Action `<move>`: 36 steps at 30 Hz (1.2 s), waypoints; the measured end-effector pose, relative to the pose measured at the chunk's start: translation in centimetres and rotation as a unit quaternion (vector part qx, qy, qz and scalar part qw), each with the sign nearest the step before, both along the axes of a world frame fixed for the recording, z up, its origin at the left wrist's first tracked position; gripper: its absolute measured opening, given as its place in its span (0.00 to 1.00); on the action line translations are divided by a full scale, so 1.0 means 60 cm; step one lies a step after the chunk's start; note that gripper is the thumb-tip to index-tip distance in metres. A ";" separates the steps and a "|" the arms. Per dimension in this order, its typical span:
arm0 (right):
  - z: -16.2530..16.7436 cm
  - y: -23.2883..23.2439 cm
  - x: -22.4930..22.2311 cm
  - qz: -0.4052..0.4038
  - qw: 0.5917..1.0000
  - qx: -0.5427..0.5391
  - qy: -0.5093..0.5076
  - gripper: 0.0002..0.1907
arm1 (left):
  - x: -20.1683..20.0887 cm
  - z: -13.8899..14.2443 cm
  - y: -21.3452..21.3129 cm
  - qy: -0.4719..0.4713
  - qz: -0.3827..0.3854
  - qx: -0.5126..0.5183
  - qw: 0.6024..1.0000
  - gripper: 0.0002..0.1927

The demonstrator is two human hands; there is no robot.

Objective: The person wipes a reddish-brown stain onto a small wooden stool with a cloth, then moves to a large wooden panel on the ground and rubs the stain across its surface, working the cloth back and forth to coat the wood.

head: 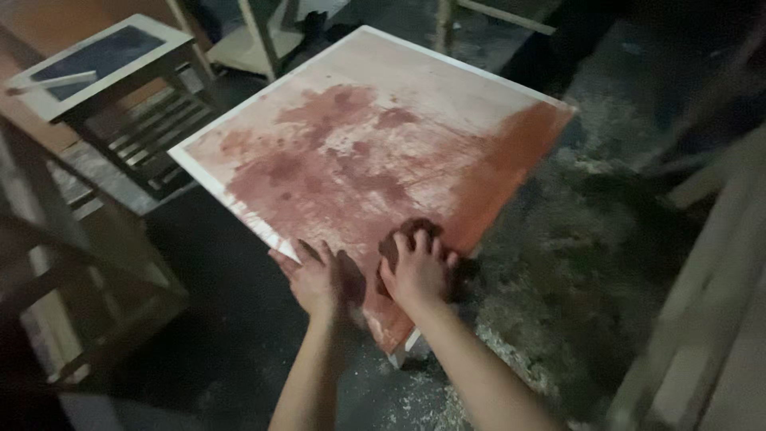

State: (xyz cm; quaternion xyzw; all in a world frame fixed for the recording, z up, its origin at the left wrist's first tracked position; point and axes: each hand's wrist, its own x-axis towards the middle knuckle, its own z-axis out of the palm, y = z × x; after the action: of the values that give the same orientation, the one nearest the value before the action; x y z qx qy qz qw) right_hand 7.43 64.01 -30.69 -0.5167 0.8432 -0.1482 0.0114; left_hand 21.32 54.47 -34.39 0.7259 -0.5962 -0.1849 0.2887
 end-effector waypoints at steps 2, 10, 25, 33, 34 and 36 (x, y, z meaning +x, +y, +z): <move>0.000 -0.020 -0.002 -0.045 0.999 0.022 -0.003 0.30 | 0.000 0.003 0.002 0.006 -0.005 -0.015 1.000 0.36; 0.018 -0.017 0.002 -0.051 0.998 0.043 0.000 0.30 | -0.001 0.003 0.007 0.012 -0.015 -0.074 0.997 0.36; -0.013 0.005 0.028 -0.019 0.999 0.003 -0.026 0.37 | -0.001 -0.012 0.004 0.050 -0.008 -0.060 0.997 0.37; -0.020 -0.075 0.015 -0.031 0.999 -0.041 0.017 0.34 | 0.002 -0.034 -0.011 -0.007 -0.013 -0.034 0.999 0.38; -0.021 -0.066 0.019 -0.024 0.999 -0.046 0.018 0.35 | 0.004 -0.038 -0.009 -0.008 -0.008 -0.039 0.999 0.38; -0.016 -0.050 0.023 -0.015 0.999 -0.049 0.017 0.34 | 0.002 -0.041 -0.015 -0.002 -0.002 -0.061 0.998 0.36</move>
State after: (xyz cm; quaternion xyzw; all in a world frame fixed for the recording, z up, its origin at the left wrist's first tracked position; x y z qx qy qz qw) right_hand 8.83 61.03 -31.64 -0.5066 0.8426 -0.1802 -0.0303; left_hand 21.45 53.58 -36.84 0.7062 -0.6085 -0.1475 0.3306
